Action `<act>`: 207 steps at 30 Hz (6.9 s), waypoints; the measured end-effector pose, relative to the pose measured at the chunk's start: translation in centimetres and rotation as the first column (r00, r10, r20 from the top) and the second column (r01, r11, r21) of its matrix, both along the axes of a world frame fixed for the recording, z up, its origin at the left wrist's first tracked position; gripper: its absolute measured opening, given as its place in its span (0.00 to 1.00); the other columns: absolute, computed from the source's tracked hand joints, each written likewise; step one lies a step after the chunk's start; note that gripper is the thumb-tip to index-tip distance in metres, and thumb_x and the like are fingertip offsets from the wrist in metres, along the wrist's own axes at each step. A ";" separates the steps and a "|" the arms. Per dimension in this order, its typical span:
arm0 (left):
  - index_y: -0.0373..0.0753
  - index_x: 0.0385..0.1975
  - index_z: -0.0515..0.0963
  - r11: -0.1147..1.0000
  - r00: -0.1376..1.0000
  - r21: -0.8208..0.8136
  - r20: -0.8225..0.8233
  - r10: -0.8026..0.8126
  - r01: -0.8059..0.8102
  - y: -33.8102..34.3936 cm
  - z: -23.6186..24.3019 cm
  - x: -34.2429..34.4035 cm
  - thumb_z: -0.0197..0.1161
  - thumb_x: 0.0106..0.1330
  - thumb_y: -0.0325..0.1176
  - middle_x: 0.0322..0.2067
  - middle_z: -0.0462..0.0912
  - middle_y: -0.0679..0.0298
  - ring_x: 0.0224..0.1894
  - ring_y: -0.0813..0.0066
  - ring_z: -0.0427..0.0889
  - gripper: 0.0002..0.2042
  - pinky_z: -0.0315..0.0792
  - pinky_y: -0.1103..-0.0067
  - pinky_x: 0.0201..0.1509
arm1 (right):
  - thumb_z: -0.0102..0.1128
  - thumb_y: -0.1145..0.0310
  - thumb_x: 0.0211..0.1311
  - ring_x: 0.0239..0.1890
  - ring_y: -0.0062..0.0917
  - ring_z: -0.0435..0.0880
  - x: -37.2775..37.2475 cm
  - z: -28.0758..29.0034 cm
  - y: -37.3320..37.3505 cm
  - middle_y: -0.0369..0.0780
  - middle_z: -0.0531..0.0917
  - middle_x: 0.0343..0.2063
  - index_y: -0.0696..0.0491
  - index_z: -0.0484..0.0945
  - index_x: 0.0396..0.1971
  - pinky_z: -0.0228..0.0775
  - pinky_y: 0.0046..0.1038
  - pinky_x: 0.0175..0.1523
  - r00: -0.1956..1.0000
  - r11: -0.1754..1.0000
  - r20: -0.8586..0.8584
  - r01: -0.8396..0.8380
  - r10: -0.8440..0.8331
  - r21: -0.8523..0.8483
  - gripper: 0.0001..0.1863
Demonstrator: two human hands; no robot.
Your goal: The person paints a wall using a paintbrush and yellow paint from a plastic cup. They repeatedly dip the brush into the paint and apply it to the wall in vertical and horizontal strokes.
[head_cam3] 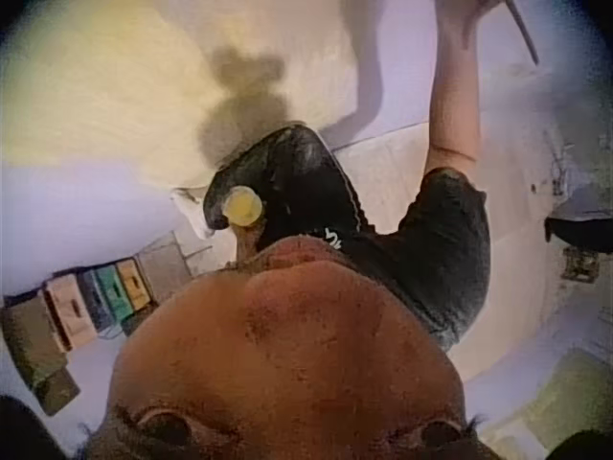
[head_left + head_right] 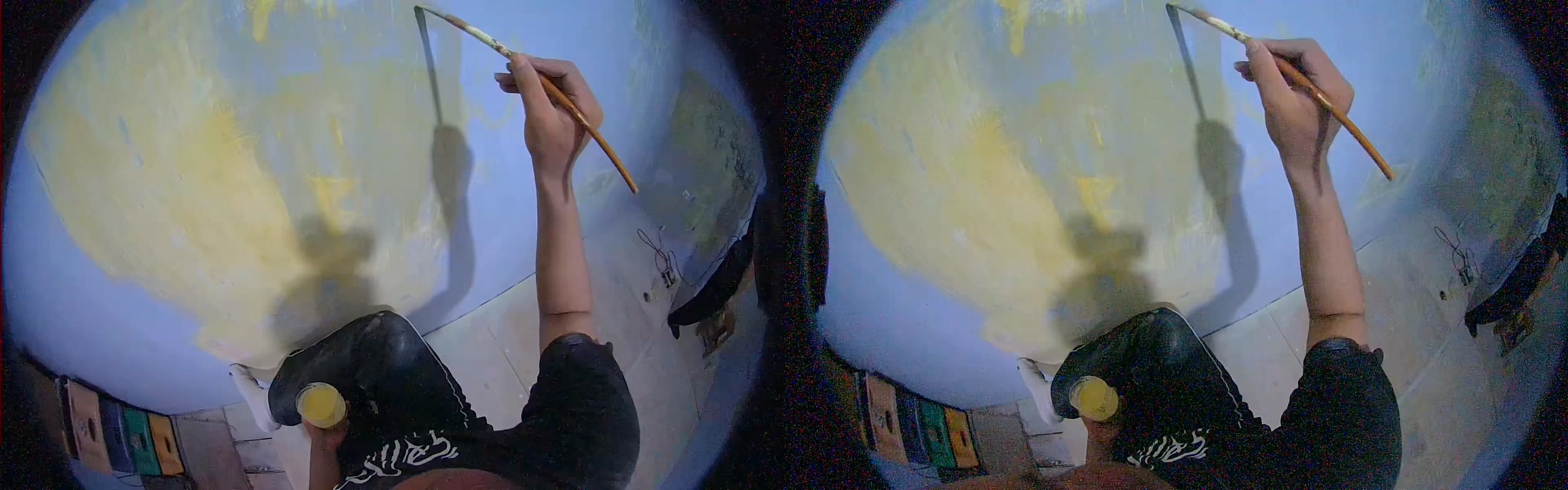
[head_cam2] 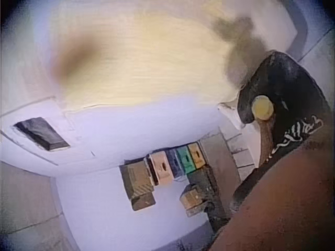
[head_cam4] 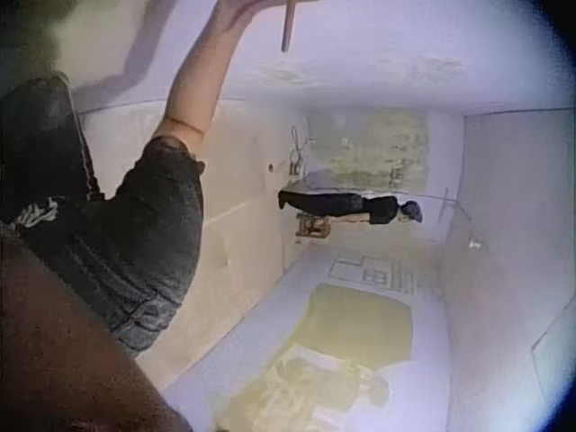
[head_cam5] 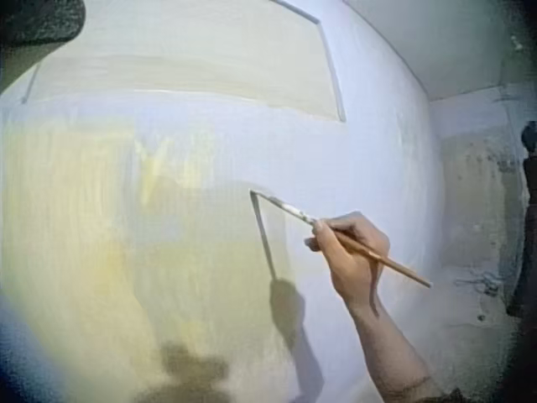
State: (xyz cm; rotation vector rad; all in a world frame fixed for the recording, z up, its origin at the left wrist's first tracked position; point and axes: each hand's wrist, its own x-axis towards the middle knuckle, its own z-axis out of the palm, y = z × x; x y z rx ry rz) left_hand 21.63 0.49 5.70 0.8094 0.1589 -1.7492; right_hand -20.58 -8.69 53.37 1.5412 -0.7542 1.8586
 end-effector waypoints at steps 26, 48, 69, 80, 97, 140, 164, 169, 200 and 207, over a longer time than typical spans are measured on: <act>0.43 0.51 0.74 0.989 0.943 -0.112 -0.307 -0.127 0.097 0.5 0.4 0.6 0.41 0.65 0.59 0.42 0.82 0.52 0.40 0.46 0.82 0.28 0.80 0.57 0.43 | 0.64 0.74 0.61 0.25 0.27 0.87 -0.1 -0.7 0.7 0.45 0.84 0.21 0.63 0.80 0.30 0.82 0.24 0.30 0.950 0.951 -0.133 0.295 -0.282 0.090 0.06; 0.44 0.48 0.75 0.855 0.601 -0.316 0.799 0.008 0.410 0.9 -1.8 0.6 0.41 0.65 0.60 0.40 0.83 0.56 0.42 0.50 0.82 0.28 0.77 0.57 0.46 | 0.64 0.71 0.60 0.23 0.22 0.86 0.4 0.1 0.8 0.42 0.83 0.17 0.60 0.80 0.26 0.78 0.20 0.27 0.992 0.992 -0.070 0.107 -0.102 0.070 0.08; 0.40 0.51 0.72 0.989 0.981 -0.140 -0.193 0.027 -0.055 1.1 -0.9 1.6 0.41 0.70 0.52 0.44 0.81 0.54 0.46 0.58 0.81 0.24 0.76 0.61 0.52 | 0.62 0.74 0.61 0.24 0.25 0.86 0.7 -0.8 1.7 0.44 0.83 0.20 0.63 0.79 0.27 0.80 0.25 0.31 0.994 0.975 -0.034 0.109 -0.104 0.196 0.07; 0.42 0.54 0.71 0.921 0.991 -0.388 -0.123 -0.047 -0.005 0.7 -5.3 4.2 0.42 0.68 0.57 0.48 0.80 0.55 0.49 0.53 0.81 0.27 0.79 0.59 0.47 | 0.62 0.71 0.60 0.27 0.26 0.87 2.8 2.2 2.6 0.45 0.84 0.20 0.63 0.79 0.27 0.78 0.23 0.32 0.994 0.964 -0.053 0.105 -0.095 0.246 0.09; 0.43 0.53 0.71 0.921 0.939 -0.384 -0.337 -0.070 -0.069 1.6 -0.8 5.2 0.48 0.65 0.56 0.47 0.80 0.58 0.46 0.51 0.80 0.26 0.75 0.67 0.33 | 0.61 0.70 0.62 0.25 0.27 0.85 4.8 2.5 2.2 0.45 0.82 0.20 0.64 0.77 0.25 0.80 0.27 0.33 0.992 0.878 -0.024 0.119 -0.122 0.464 0.12; 0.35 0.46 0.72 0.749 0.202 -0.607 0.795 0.572 0.266 2.0 3.2 3.3 0.73 0.52 0.27 0.39 0.82 0.60 0.41 0.65 0.82 0.22 0.73 0.73 0.49 | 0.60 0.69 0.64 0.22 0.26 0.84 2.3 -3.4 2.1 0.43 0.81 0.19 0.62 0.76 0.23 0.80 0.28 0.30 0.980 0.912 0.094 0.128 -0.178 0.389 0.13; 0.40 0.54 0.70 0.932 0.974 -0.351 0.225 -0.007 0.088 -1.5 -5.0 2.5 0.62 0.59 0.49 0.46 0.79 0.57 0.48 0.58 0.80 0.27 0.78 0.63 0.51 | 0.56 0.73 0.67 0.22 0.27 0.84 3.2 -4.8 -0.3 0.45 0.83 0.21 0.61 0.77 0.26 0.80 0.29 0.30 0.985 0.976 -0.004 0.169 -0.170 0.139 0.10; 0.40 0.54 0.70 0.923 0.961 -0.370 0.275 -0.001 0.107 -1.1 -5.0 1.9 0.63 0.58 0.49 0.47 0.79 0.57 0.49 0.58 0.80 0.28 0.78 0.64 0.51 | 0.57 0.72 0.66 0.21 0.23 0.83 2.1 -9.0 1.3 0.42 0.81 0.18 0.61 0.75 0.24 0.78 0.26 0.28 0.987 0.958 0.049 0.137 -0.154 0.250 0.11; 0.39 0.53 0.71 0.901 0.895 -0.385 0.445 -0.007 0.199 -3.5 -5.9 1.5 0.67 0.56 0.50 0.50 0.77 0.57 0.52 0.59 0.79 0.29 0.76 0.65 0.53 | 0.59 0.73 0.65 0.23 0.22 0.84 0.6 -12.0 -1.8 0.42 0.82 0.20 0.61 0.76 0.26 0.77 0.24 0.31 0.990 0.965 0.084 0.094 -0.118 0.246 0.09; 0.39 0.52 0.71 0.856 0.777 -0.456 0.620 0.110 0.242 -3.3 -6.1 2.7 0.67 0.55 0.50 0.50 0.77 0.57 0.52 0.59 0.78 0.29 0.76 0.66 0.54 | 0.59 0.72 0.64 0.22 0.24 0.82 4.9 -23.3 1.8 0.44 0.80 0.23 0.60 0.73 0.27 0.78 0.26 0.28 0.734 0.851 0.675 -0.400 0.074 0.342 0.08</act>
